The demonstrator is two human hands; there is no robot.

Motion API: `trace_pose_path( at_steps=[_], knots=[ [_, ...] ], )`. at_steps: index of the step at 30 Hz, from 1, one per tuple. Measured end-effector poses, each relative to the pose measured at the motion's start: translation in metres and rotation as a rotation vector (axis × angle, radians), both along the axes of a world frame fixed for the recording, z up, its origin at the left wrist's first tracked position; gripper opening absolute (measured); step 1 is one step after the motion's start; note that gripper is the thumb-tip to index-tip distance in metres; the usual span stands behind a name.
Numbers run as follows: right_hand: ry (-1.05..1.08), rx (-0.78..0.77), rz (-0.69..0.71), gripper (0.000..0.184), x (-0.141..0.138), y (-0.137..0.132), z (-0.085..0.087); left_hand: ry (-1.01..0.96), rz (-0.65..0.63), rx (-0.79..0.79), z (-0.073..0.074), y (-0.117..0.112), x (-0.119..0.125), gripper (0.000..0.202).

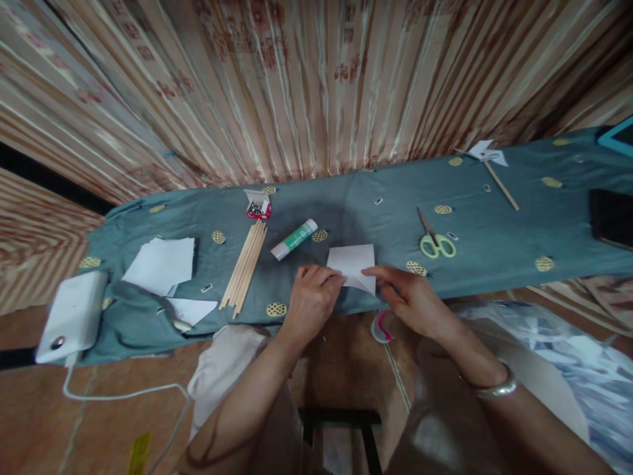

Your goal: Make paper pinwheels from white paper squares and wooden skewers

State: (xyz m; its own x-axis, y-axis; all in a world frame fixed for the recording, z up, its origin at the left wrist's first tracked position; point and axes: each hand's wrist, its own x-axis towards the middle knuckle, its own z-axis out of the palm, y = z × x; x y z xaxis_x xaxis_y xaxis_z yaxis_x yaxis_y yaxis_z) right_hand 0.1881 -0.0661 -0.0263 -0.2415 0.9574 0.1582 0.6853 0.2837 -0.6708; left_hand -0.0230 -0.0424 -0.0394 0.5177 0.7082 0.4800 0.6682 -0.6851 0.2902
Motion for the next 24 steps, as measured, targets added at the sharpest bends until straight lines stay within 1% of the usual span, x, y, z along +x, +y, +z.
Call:
trace_pose_path(
  at_steps=[3,5,7,10,13,15,19,22,24],
  knots=[
    [-0.089,0.185,0.038,0.034,0.003,-0.001,-0.004,-0.011,-0.014,-0.049,-0.003,-0.003,-0.001,0.017],
    [-0.13,0.223,0.049,0.027,0.004,-0.001,-0.004,-0.013,-0.035,-0.103,-0.004,-0.007,-0.003,0.017],
    [-0.126,0.202,0.072,0.023,0.006,0.0,-0.004,-0.019,-0.045,-0.167,-0.004,-0.01,-0.004,0.018],
    [-0.072,0.102,0.081,0.02,0.008,0.002,-0.005,-0.061,-0.028,-0.272,-0.003,-0.014,-0.006,0.02],
    [-0.008,0.002,0.053,0.019,0.008,0.006,-0.009,-0.128,0.01,-0.344,-0.005,-0.013,-0.008,0.02],
    [0.04,-0.031,0.007,0.02,0.007,0.01,-0.014,-0.144,0.042,-0.368,-0.007,-0.012,-0.007,0.02],
    [0.103,-0.054,-0.089,0.023,0.003,0.017,-0.022,-0.123,0.105,-0.385,-0.011,-0.007,-0.005,0.017],
    [0.081,-0.023,-0.094,0.024,0.001,0.02,-0.026,-0.135,0.133,-0.372,-0.012,-0.005,-0.004,0.016],
    [0.05,0.009,-0.086,0.023,0.0,0.021,-0.027,-0.149,0.151,-0.37,-0.011,-0.004,-0.005,0.023]
  ],
)
